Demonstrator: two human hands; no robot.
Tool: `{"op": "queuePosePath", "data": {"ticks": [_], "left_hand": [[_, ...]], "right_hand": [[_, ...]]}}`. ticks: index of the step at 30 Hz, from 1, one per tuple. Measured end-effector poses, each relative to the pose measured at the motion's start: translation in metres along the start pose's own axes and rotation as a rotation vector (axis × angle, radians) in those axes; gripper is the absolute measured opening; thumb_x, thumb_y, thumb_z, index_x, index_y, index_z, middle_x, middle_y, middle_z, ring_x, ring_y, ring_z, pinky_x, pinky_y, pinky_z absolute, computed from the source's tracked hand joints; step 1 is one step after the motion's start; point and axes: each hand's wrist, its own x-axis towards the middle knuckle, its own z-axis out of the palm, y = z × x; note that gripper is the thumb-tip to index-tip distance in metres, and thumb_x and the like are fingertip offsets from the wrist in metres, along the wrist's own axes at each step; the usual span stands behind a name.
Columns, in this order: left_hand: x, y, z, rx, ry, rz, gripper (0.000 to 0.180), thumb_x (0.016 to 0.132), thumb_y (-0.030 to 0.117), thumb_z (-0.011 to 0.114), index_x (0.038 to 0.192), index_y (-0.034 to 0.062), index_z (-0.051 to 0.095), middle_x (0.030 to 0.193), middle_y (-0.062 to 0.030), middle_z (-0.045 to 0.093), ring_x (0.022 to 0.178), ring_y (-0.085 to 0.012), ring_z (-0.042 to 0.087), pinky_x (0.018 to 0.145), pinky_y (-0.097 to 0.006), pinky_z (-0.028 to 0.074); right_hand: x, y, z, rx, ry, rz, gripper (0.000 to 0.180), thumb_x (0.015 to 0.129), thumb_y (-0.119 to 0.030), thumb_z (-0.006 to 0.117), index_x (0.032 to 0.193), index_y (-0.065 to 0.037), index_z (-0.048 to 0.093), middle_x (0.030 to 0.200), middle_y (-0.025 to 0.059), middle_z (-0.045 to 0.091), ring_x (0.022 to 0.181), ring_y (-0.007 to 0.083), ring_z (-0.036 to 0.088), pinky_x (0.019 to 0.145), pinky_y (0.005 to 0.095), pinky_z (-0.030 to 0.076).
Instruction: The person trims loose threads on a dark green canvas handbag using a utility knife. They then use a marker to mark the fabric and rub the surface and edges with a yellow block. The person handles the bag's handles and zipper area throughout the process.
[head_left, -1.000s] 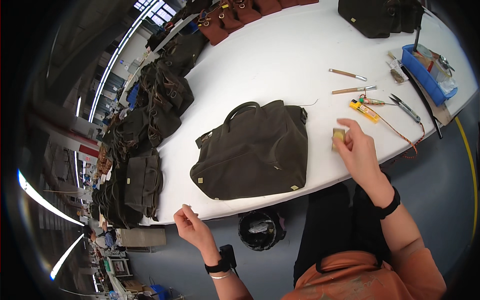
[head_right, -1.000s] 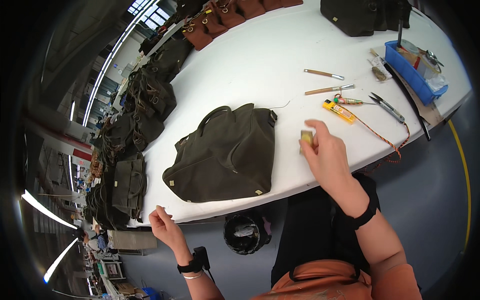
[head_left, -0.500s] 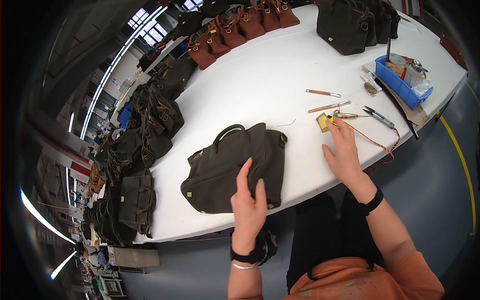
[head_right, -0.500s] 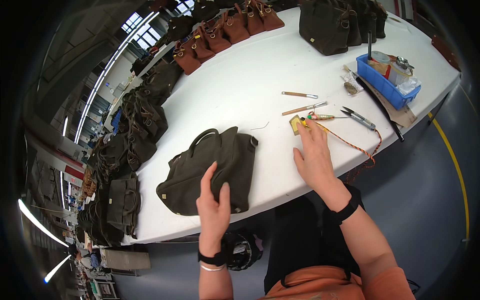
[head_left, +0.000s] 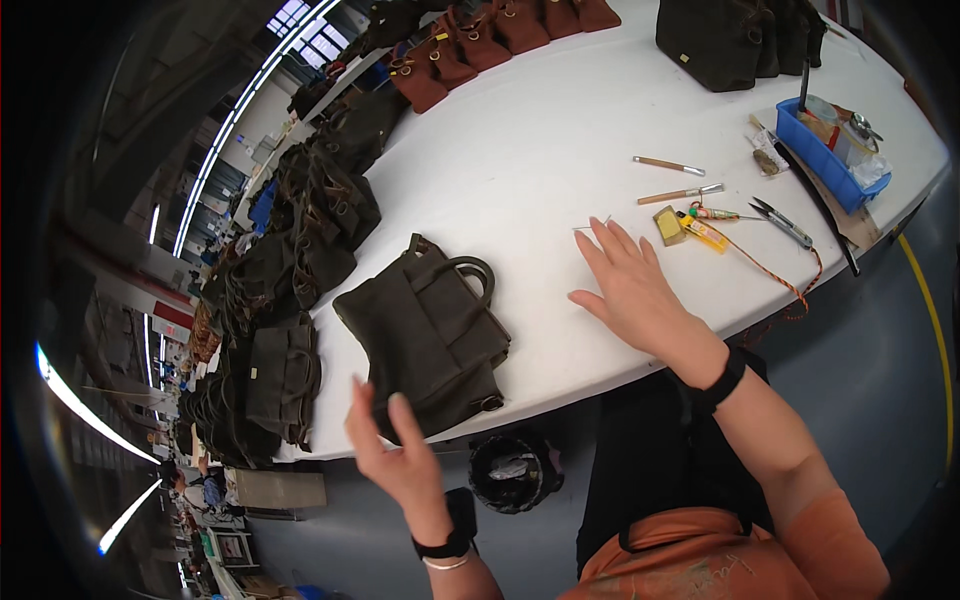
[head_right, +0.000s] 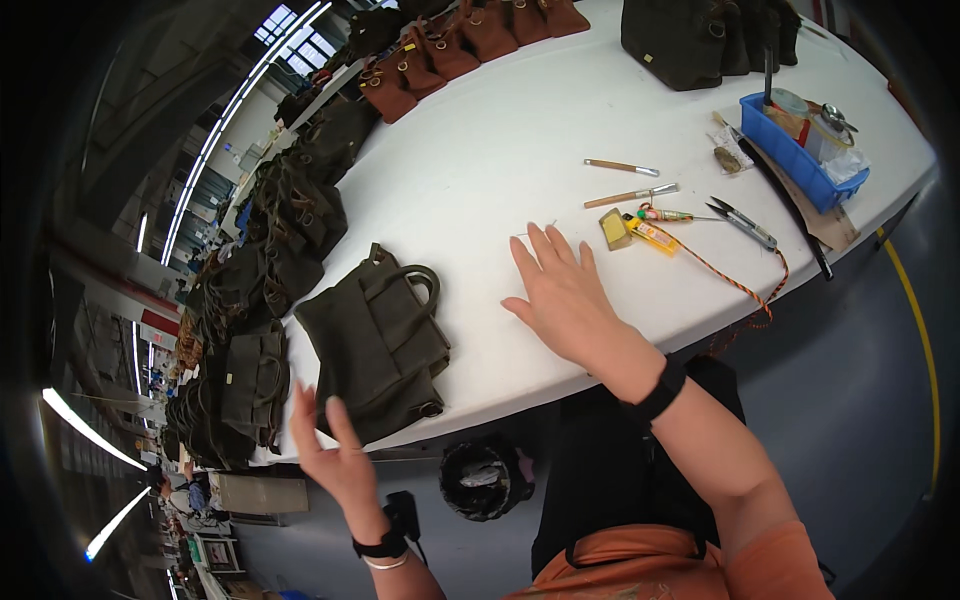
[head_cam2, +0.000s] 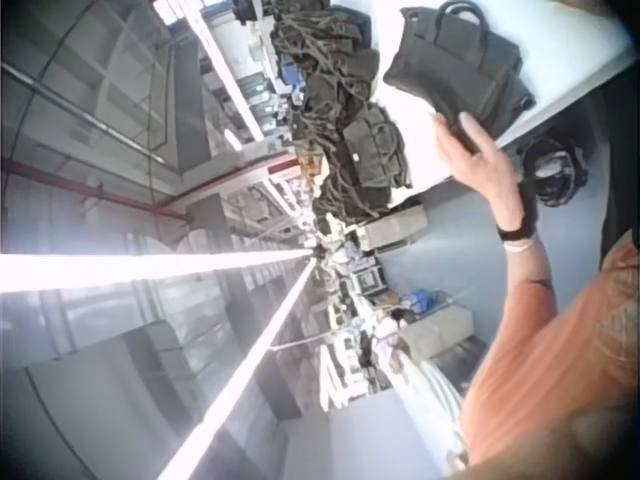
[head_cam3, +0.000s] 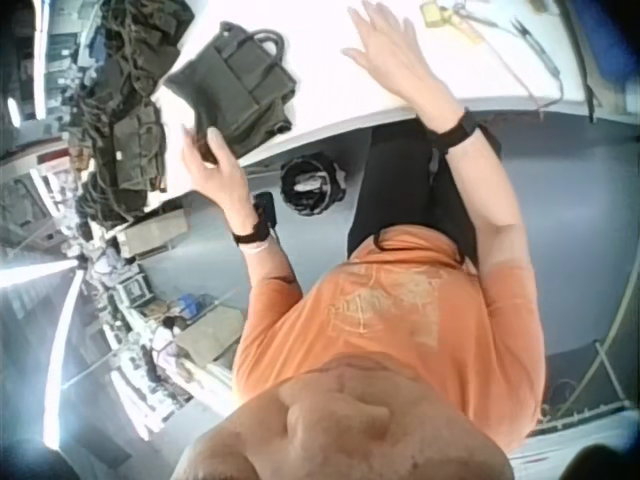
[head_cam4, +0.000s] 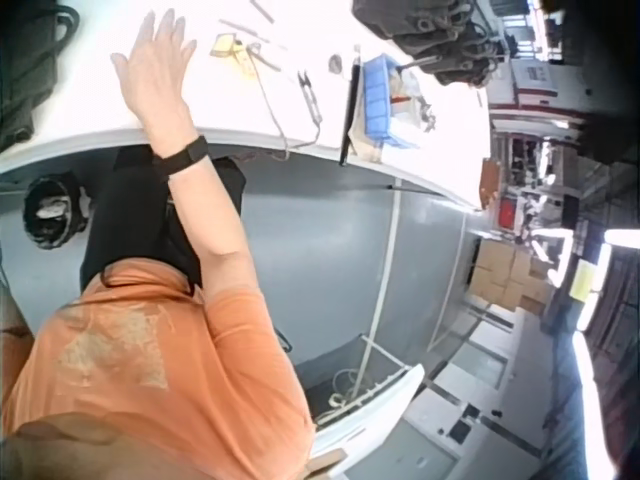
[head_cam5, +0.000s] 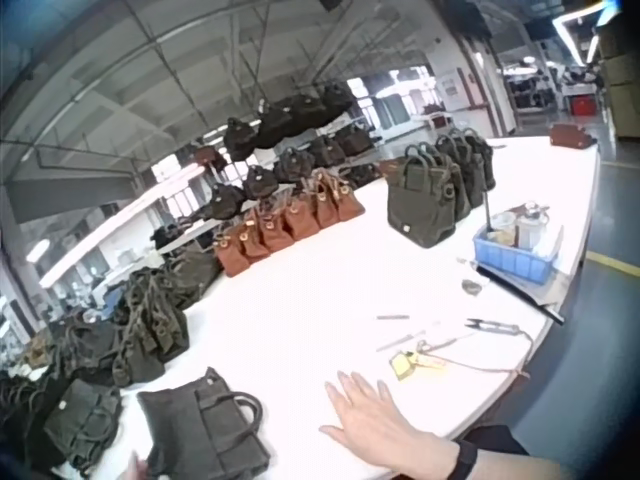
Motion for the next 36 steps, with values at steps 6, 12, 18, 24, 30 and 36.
{"op": "queuePosePath", "data": {"ticks": [6, 12, 18, 24, 30, 36], "left_hand": [[-0.019, 0.018, 0.092, 0.267, -0.46, 0.173, 0.051, 0.091, 0.023, 0.069, 0.138, 0.0057, 0.056, 0.148, -0.0222, 0.045, 0.133, -0.0393, 0.043, 0.111, -0.049, 0.03], [-0.023, 0.002, 0.086, 0.246, -0.553, 0.158, 0.044, 0.095, 0.009, 0.057, 0.139, 0.0066, 0.055, 0.149, -0.0193, 0.046, 0.138, -0.037, 0.042, 0.114, -0.05, 0.027], [-0.025, -0.016, 0.042, 0.171, -0.717, 0.176, 0.048, 0.097, 0.0, 0.049, 0.144, 0.01, 0.051, 0.148, -0.0142, 0.05, 0.141, -0.0273, 0.044, 0.118, -0.048, 0.023], [-0.041, -0.037, 0.018, 0.061, -0.582, 0.146, 0.042, 0.097, 0.001, 0.052, 0.139, 0.0082, 0.055, 0.142, -0.0137, 0.056, 0.136, -0.0272, 0.049, 0.119, -0.05, 0.022], [-0.059, -0.063, 0.016, 0.308, -0.301, 0.044, 0.049, 0.093, 0.019, 0.068, 0.139, 0.0085, 0.055, 0.154, -0.0123, 0.043, 0.147, -0.0361, 0.03, 0.118, -0.06, 0.017], [-0.053, -0.085, 0.004, 0.241, -0.406, -0.066, 0.052, 0.095, 0.021, 0.066, 0.144, 0.0107, 0.052, 0.155, -0.0119, 0.041, 0.148, -0.0358, 0.027, 0.116, -0.065, 0.015]], "right_hand": [[0.014, 0.026, 0.016, -0.143, -0.301, 0.003, 0.081, 0.098, -0.052, 0.05, 0.152, 0.005, 0.028, 0.161, 0.0223, 0.023, 0.152, 0.033, 0.015, 0.121, 0.0531, 0.016], [-0.022, 0.007, -0.014, -0.119, -0.503, -0.105, 0.088, 0.095, -0.059, 0.053, 0.15, 0.006, 0.03, 0.159, 0.025, 0.025, 0.15, 0.0355, 0.019, 0.12, 0.0539, 0.019], [0.045, -0.012, -0.043, -0.096, -0.802, 0.032, 0.096, 0.094, -0.064, 0.049, 0.153, 0.007, 0.021, 0.161, 0.0276, 0.016, 0.152, 0.0376, 0.014, 0.121, 0.0523, 0.019], [0.06, 0.021, -0.004, -0.28, -0.702, 0.022, 0.109, 0.09, -0.074, 0.044, 0.155, 0.008, 0.012, 0.163, 0.0281, 0.006, 0.153, 0.0374, 0.002, 0.123, 0.0512, 0.013], [0.025, -0.001, -0.002, -0.278, -0.671, -0.075, 0.109, 0.09, -0.073, 0.046, 0.151, 0.012, 0.018, 0.159, 0.0305, 0.016, 0.15, 0.0409, 0.012, 0.121, 0.0502, 0.019], [0.054, 0.01, 0.007, -0.153, -0.456, -0.033, 0.058, 0.084, -0.03, 0.072, 0.125, 0.006, 0.055, 0.14, 0.0277, 0.047, 0.127, 0.0396, 0.045, 0.104, 0.0422, 0.043]]}}
